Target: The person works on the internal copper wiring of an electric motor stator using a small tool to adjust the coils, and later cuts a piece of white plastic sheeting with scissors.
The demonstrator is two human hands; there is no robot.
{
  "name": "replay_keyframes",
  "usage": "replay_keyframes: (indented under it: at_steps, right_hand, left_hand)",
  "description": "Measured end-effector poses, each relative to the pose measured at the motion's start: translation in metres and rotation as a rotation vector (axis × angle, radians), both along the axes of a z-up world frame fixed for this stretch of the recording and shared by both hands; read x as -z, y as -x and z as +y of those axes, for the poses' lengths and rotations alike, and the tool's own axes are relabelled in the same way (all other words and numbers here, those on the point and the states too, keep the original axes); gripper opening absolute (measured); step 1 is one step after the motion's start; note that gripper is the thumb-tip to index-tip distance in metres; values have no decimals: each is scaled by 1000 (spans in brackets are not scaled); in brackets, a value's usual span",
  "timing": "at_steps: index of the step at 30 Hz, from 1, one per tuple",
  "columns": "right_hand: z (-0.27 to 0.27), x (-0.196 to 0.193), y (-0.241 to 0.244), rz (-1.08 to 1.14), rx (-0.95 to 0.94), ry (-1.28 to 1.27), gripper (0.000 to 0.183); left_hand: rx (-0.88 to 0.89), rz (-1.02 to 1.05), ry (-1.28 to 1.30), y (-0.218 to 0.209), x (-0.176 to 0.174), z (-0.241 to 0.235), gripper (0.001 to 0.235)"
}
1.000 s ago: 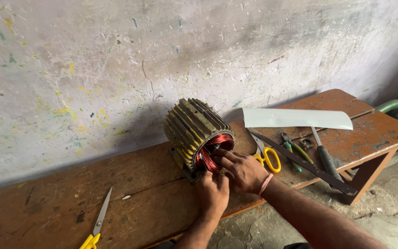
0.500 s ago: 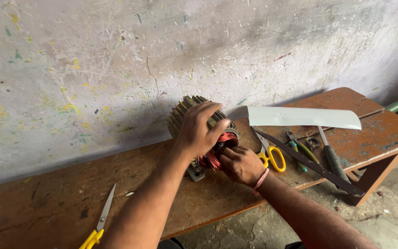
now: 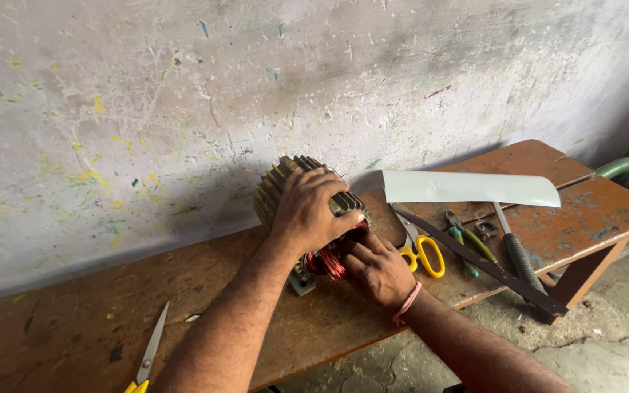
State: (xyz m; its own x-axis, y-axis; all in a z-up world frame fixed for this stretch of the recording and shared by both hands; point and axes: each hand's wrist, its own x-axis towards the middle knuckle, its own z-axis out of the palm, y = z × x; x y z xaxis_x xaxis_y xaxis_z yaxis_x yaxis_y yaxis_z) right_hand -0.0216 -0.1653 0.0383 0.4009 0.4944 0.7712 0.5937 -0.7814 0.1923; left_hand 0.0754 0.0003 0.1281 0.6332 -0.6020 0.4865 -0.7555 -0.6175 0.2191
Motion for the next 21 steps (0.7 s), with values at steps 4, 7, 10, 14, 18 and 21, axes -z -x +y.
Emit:
replay_keyframes:
  at_steps: [4,7,10,14,18,21]
  right_hand:
    - [1,6,-5,25,-36,12,31]
    - [1,14,-12,154,2,-9,30]
    - [-3,21,-17,170,5,-22,35]
    - [-9,20,-17,334,104,-24,15]
    - [8,15,-12,273,67,-210,33]
    - [20,14,-2,268,160,-255,33]
  left_hand:
    - [-14,4,-12,0,3,-1,65]
    - [-17,17,-9,1,1,0,67]
    - [-12,19,-17,0,-1,-1,67]
    - [-10,6,-20,2,-4,-3,67]
    - [-7,26,-12,6,-2,1,68]
    - [2,-10,4,5,-5,0,65]
